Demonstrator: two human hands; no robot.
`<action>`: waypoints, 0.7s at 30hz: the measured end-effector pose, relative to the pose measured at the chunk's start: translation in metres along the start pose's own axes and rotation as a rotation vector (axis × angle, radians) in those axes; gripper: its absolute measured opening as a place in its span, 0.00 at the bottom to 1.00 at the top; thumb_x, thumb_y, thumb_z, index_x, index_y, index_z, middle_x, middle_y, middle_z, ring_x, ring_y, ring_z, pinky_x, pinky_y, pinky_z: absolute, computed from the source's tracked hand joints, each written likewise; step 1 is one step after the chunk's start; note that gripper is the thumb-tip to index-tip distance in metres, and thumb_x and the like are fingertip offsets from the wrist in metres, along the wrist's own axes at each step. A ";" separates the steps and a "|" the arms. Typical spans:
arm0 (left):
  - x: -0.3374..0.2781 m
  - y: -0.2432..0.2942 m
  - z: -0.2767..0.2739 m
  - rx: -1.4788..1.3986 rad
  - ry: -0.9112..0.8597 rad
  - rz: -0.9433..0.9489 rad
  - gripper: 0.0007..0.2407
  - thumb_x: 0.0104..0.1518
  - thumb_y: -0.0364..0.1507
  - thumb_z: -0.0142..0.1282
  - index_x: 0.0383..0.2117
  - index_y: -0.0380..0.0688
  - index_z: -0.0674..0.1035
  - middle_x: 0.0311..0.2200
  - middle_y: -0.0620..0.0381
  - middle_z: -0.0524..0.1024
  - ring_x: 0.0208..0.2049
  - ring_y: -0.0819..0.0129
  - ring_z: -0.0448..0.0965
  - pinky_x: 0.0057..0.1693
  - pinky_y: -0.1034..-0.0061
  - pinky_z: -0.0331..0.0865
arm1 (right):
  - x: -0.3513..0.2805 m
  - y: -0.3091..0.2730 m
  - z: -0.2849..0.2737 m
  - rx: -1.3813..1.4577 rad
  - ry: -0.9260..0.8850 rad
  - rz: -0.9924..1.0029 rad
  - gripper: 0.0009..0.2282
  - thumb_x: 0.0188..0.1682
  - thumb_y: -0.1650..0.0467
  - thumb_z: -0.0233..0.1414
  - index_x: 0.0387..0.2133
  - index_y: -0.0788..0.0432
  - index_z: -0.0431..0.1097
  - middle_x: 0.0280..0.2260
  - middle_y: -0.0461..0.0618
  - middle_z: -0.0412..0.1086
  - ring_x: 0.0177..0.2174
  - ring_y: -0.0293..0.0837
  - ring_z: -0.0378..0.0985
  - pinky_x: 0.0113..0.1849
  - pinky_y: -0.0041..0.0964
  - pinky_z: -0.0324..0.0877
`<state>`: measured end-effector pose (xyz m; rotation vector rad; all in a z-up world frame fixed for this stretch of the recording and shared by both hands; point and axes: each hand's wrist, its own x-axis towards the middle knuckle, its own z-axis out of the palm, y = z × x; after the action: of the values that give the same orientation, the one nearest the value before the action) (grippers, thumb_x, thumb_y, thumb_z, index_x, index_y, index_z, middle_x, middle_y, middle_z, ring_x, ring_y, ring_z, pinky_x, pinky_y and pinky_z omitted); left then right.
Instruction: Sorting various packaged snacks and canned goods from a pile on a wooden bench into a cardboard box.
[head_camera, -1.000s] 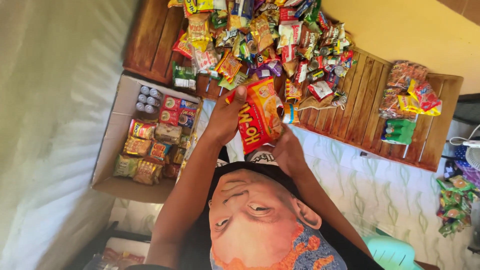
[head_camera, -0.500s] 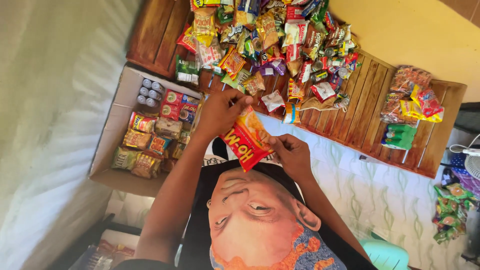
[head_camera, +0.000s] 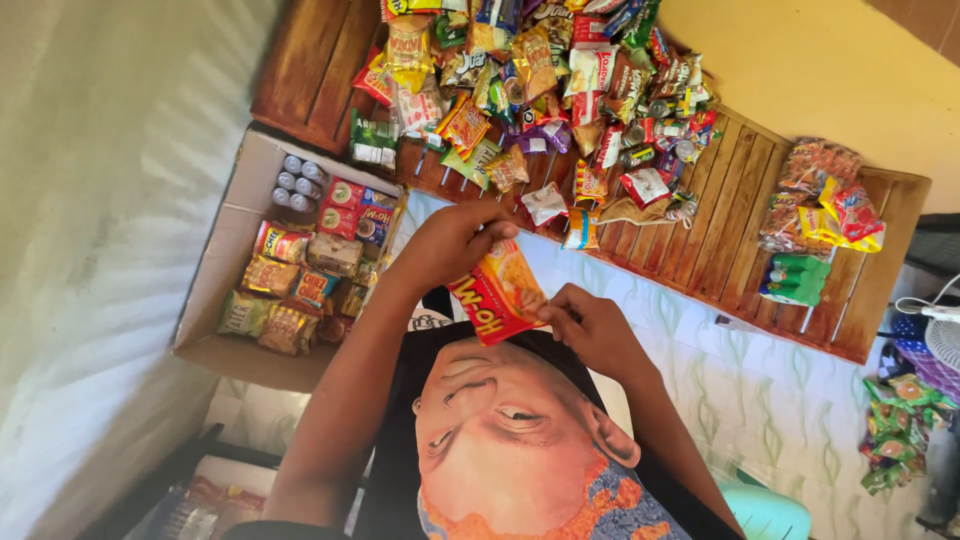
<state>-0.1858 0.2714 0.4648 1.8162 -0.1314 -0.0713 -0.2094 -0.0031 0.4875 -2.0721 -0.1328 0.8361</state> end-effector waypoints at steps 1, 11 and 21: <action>0.001 -0.002 0.000 0.000 0.005 -0.007 0.07 0.64 0.31 0.56 0.36 0.39 0.78 0.29 0.48 0.77 0.30 0.58 0.78 0.40 0.68 0.71 | 0.000 -0.005 -0.004 -0.001 -0.008 0.001 0.11 0.54 0.63 0.54 0.33 0.60 0.72 0.22 0.47 0.73 0.23 0.38 0.74 0.28 0.33 0.68; 0.026 0.033 -0.008 -0.246 -0.496 0.052 0.10 0.61 0.35 0.61 0.35 0.39 0.83 0.28 0.59 0.81 0.32 0.78 0.77 0.42 0.77 0.72 | 0.015 -0.025 0.011 0.013 -0.212 -0.165 0.33 0.40 0.64 0.65 0.58 0.62 0.61 0.54 0.52 0.69 0.54 0.47 0.71 0.54 0.41 0.66; 0.013 0.003 -0.016 -1.616 0.115 -0.297 0.22 0.61 0.47 0.52 0.49 0.42 0.78 0.42 0.49 0.82 0.41 0.61 0.86 0.42 0.71 0.77 | 0.032 0.034 0.037 0.645 -0.126 -0.111 0.16 0.53 0.64 0.57 0.47 0.64 0.70 0.38 0.47 0.74 0.38 0.39 0.78 0.42 0.37 0.76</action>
<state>-0.1712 0.2847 0.4724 0.2083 0.2391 -0.2068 -0.2146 0.0139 0.4306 -1.3981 -0.0363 0.8094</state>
